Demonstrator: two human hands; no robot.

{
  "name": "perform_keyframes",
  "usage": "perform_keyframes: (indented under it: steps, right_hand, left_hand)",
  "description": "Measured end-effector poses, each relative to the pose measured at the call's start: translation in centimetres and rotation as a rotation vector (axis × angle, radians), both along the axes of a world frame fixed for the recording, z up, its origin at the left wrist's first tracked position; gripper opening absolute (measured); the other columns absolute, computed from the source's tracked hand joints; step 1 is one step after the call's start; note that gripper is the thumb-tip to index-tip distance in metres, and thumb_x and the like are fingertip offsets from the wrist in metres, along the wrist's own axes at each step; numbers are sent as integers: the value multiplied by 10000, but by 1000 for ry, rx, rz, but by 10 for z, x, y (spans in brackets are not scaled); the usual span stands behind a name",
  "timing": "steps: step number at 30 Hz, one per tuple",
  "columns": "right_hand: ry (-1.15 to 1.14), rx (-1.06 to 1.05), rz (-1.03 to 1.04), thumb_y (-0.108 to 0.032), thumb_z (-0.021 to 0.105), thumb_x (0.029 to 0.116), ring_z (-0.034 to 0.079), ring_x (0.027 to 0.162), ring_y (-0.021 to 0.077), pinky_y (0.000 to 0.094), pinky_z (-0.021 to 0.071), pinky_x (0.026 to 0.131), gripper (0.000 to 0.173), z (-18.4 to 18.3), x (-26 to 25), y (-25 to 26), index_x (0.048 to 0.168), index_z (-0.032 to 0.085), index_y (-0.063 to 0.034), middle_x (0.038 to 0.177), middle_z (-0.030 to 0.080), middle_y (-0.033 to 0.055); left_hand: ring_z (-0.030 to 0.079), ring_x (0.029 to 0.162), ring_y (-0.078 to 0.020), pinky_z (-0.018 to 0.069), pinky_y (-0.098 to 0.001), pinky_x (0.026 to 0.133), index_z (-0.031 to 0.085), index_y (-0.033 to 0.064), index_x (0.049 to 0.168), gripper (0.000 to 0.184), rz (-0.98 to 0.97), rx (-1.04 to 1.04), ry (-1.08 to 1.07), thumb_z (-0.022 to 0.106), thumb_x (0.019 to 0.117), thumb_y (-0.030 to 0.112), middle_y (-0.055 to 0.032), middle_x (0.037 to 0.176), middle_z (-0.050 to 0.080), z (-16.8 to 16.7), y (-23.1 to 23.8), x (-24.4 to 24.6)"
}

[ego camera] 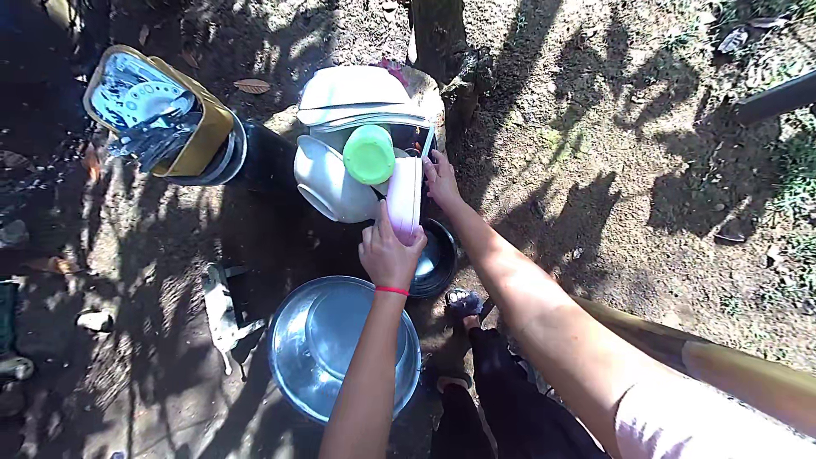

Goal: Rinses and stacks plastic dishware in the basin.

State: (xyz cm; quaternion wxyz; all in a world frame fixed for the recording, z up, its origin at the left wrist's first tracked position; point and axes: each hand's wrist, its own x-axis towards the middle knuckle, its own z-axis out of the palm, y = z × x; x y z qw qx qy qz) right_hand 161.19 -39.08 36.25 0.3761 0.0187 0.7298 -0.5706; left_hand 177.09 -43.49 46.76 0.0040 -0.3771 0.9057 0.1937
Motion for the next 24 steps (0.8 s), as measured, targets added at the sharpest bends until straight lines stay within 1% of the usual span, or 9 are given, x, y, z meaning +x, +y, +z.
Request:
perform_keyframes:
  steps: [4, 6, 8, 11, 13, 15, 17, 20, 24]
  right_hand:
    - [-57, 4, -80, -340, 395, 1123, 669, 1054, 389, 547, 559, 874, 493, 14, 7, -5, 1525, 399, -54, 1311, 591, 273]
    - [23, 56, -89, -276, 372, 1132, 654, 1110, 381, 536, 530, 938, 452, 23, 10, -8, 1505, 449, -32, 1298, 615, 265]
    - [118, 109, -47, -182, 356, 1126, 572, 1261, 403, 520, 450, 1066, 442, 30, 14, -9, 1513, 449, 10, 1376, 571, 293]
    - [217, 149, 117, -134, 457, 1082, 412, 1447, 409, 489, 325, 1204, 611, 41, 18, -9, 1600, 197, 58, 1539, 406, 321]
    - [221, 159, 185, -73, 678, 934, 402, 1450, 419, 495, 345, 1196, 953, 44, 20, -9, 1607, 19, 71, 1572, 339, 332]
    - [195, 244, 226, -2, 750, 832, 461, 1397, 434, 522, 411, 1142, 1116, 50, 20, -12, 1614, -46, 35, 1556, 354, 320]
    - [181, 362, 270, -14, 724, 852, 547, 1312, 435, 549, 473, 1074, 1060, 64, 18, -14, 1617, -9, 26, 1478, 457, 311]
    - [158, 540, 449, -97, 577, 974, 641, 1182, 424, 571, 524, 968, 811, 105, 13, -16, 1621, 96, -8, 1304, 612, 279]
    - [168, 595, 547, -142, 477, 1045, 657, 1163, 413, 558, 524, 967, 697, 129, 8, -24, 1624, 108, -24, 1236, 654, 267]
  left_hand:
    - [636, 1100, -453, 487, -621, 884, 474, 44, 1526, 851, 133, 37, 16, 775, 824, 418, -268, 1243, 661, 9, 13, 26]
    - [644, 1065, -455, 500, -600, 869, 505, 13, 1497, 833, 163, 29, 65, 759, 809, 408, -284, 1201, 671, 10, 16, 36]
    - [643, 1062, -457, 507, -582, 875, 522, -7, 1477, 815, 188, 26, 114, 747, 804, 394, -285, 1177, 679, 12, 18, 42]
    - [635, 1073, -461, 504, -584, 880, 521, -9, 1476, 797, 223, 46, 153, 733, 810, 373, -295, 1186, 670, 14, 15, 43]
    - [627, 1095, -450, 496, -581, 903, 520, 13, 1484, 776, 256, 76, 152, 735, 832, 374, -284, 1202, 667, 16, 13, 42]
    - [629, 1080, -442, 495, -572, 897, 537, 21, 1474, 747, 278, 60, 187, 712, 846, 385, -276, 1185, 674, 15, 10, 43]
    - [617, 1125, -456, 480, -585, 933, 518, 2, 1475, 705, 289, 58, 224, 640, 887, 370, -286, 1220, 662, 18, 8, 43]
    - [593, 1247, -419, 463, -568, 1030, 449, -14, 1508, 662, 301, 142, 262, 574, 958, 333, -282, 1361, 599, 27, 4, 42]
    - [611, 1238, -385, 477, -535, 1024, 483, -17, 1484, 590, 287, 142, 341, 502, 986, 299, -271, 1364, 604, 37, 0, 48]
